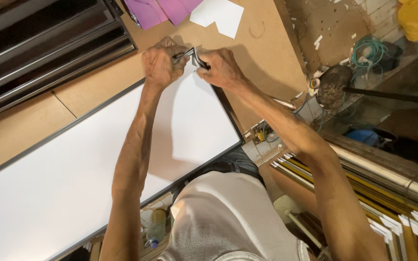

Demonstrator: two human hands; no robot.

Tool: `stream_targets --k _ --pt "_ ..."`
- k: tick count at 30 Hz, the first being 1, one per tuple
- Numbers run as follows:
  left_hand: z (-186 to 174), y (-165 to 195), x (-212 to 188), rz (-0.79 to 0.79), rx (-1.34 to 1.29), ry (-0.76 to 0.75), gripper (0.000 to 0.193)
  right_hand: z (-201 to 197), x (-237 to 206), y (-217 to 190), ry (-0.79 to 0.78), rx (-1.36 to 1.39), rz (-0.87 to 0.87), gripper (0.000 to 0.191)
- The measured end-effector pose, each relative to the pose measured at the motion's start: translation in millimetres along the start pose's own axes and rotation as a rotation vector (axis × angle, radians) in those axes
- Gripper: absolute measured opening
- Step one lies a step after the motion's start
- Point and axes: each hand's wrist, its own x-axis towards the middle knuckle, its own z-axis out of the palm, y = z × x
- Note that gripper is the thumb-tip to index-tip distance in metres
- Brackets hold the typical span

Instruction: The person places a white mat board into a black frame, aligns it, and uses a staple gun to secure the mat to the frame. They repeat this process for several frames, stacking completed units aside.

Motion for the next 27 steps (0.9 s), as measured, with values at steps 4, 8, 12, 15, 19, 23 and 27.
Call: stream_targets --k 4,8,12,15,19,23,27 --pt "4 -4 -4 0.107 0.039 0.037 0.034 17 -10 -13 0.02 -0.424 -0.176 0.053" --pt "8 2 -13 0.192 0.169 0.017 0.047 27 -8 -18 -0.031 -0.76 -0.234 0.064" --pt "21 19 -30 0.237 0.233 0.161 0.054 1 6 -9 -0.137 -0.367 -0.184 0.034" --pt "41 38 -43 0.12 0.257 0.206 0.067 -26 22 0 -0.335 -0.278 0.085 0.013" --pt "68 57 -46 0.016 0.262 0.415 0.074 -38 39 12 -0.4 0.34 0.36 0.033" --pt "85 64 -42 -0.112 0.269 0.528 0.061 -48 37 24 -0.434 0.548 0.434 0.041" --pt "96 66 -36 -0.167 0.255 0.595 0.055 -85 -3 33 -0.486 0.332 0.391 0.05"
